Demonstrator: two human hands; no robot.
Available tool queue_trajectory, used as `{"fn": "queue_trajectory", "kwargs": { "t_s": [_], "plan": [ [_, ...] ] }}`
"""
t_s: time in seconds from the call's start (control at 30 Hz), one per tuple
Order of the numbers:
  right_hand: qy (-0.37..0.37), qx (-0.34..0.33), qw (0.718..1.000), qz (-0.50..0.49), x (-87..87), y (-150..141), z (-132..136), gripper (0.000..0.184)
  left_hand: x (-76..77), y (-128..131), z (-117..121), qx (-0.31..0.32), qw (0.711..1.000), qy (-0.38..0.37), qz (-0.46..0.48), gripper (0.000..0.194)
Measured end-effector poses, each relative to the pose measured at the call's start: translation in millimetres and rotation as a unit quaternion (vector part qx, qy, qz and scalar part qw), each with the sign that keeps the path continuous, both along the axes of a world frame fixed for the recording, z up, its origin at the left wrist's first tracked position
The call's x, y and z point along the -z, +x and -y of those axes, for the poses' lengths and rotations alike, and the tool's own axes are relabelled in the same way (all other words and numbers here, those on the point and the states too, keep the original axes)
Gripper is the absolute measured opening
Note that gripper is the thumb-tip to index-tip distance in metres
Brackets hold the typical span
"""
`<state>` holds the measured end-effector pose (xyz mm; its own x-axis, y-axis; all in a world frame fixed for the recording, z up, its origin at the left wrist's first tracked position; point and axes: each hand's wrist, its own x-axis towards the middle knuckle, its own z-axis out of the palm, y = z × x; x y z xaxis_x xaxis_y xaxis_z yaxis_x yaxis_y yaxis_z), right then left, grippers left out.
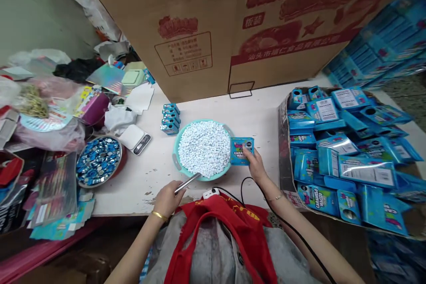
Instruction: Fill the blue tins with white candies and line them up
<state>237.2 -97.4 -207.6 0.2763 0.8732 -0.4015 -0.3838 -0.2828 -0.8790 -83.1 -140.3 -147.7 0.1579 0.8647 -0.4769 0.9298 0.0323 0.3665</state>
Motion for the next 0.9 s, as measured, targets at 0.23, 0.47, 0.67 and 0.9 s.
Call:
{"fn": "queue_trajectory", "kwargs": {
  "t_s": [0.23,0.47,0.67,0.9],
  "plan": [
    [-0.002,-0.083,0.997,-0.008,17.0,-65.6,-28.8,0.059,34.7,58.8,-36.4,0.005,0.993,-0.032,-0.112,0.021],
    [-0.039,-0.108,0.992,-0.053,27.2,-80.6,-48.3,0.055,84.0,95.7,-85.2,-0.032,0.998,0.006,-0.062,0.018],
    [-0.037,-0.106,0.989,-0.094,15.3,-60.6,-50.4,0.047,98.8,80.6,-86.6,-0.033,0.999,0.023,-0.003,0.024],
    [0.054,-0.097,0.992,0.065,0.4,-14.1,-48.7,0.043,100.6,51.9,-95.9,-0.014,0.992,0.063,0.11,0.028]
  ]
}}
